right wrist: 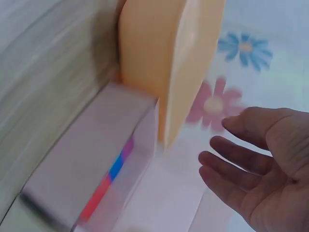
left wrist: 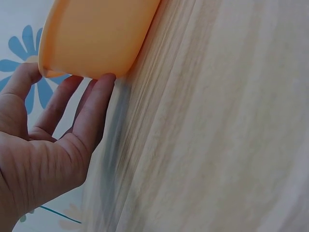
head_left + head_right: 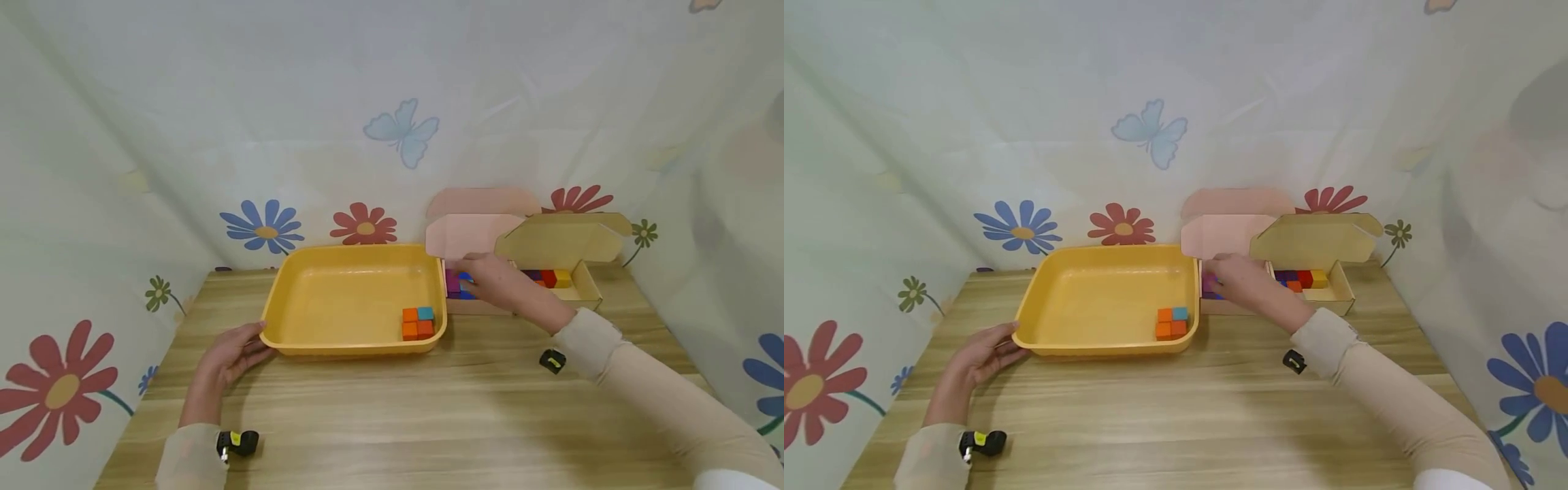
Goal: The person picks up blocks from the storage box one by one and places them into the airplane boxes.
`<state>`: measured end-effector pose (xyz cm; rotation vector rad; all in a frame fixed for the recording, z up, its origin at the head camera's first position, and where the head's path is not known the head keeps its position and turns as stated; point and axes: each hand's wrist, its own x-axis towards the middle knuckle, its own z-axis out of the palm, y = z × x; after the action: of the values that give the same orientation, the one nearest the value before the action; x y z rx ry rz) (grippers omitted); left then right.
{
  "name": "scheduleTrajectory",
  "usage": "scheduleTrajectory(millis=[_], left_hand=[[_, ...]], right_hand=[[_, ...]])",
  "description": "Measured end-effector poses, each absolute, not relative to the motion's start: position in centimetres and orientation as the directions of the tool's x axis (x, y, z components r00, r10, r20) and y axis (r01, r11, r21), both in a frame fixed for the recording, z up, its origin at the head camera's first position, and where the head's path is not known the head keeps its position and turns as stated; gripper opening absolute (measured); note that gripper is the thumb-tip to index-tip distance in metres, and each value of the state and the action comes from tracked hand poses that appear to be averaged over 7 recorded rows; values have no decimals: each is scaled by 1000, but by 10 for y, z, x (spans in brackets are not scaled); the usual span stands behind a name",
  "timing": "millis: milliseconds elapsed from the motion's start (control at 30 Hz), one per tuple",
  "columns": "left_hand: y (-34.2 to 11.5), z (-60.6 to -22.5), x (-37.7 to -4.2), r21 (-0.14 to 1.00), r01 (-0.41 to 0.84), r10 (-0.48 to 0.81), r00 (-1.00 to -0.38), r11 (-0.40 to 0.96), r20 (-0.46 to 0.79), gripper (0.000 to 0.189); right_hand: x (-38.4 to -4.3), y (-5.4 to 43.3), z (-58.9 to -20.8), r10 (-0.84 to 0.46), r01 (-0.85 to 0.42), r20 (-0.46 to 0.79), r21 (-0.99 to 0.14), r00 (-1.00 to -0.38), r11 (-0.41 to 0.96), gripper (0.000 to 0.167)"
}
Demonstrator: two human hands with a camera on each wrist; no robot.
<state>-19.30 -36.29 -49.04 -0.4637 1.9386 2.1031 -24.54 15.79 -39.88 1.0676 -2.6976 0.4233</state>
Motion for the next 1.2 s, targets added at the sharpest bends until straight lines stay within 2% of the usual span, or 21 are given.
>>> scheduleTrajectory(millis=[133, 300, 467, 567, 667, 767, 967, 1200], left_hand=[[-364, -492, -191, 920, -381, -33, -922, -96, -385, 65], [-366, -489, -191, 918, -374, -35, -924, -132, -382, 56], [-366, -486, -189, 918, -373, -33, -924, -131, -380, 63], [-365, -487, -190, 919, -375, -32, -924, -122, -381, 67], [-363, -490, -190, 916, -381, -30, -921, -123, -388, 60], [-364, -491, -190, 913, -388, -35, -918, -126, -395, 51], [-364, -492, -189, 909, -397, -44, -914, -125, -404, 43], [-363, -492, -192, 909, -395, -46, -914, -133, -404, 48]], right_hand=[[-241, 122, -403, -731, -770, 244, -163, -638, 617, 17], [-241, 82, -408, -787, -774, 18, -197, -616, 601, 24], [-251, 56, -418, -837, -818, -92, -182, -539, 546, 27], [-256, 50, -422, -813, -787, -200, -207, -547, 581, 34], [-262, 46, -424, -773, -748, -318, -225, -549, 624, 40], [-270, 42, -427, -762, -747, -394, -232, -514, 624, 40], [-281, 33, -431, -753, -783, -480, -192, -451, 592, 29], [-286, 32, -431, -747, -784, -467, -163, -473, 599, 19]])
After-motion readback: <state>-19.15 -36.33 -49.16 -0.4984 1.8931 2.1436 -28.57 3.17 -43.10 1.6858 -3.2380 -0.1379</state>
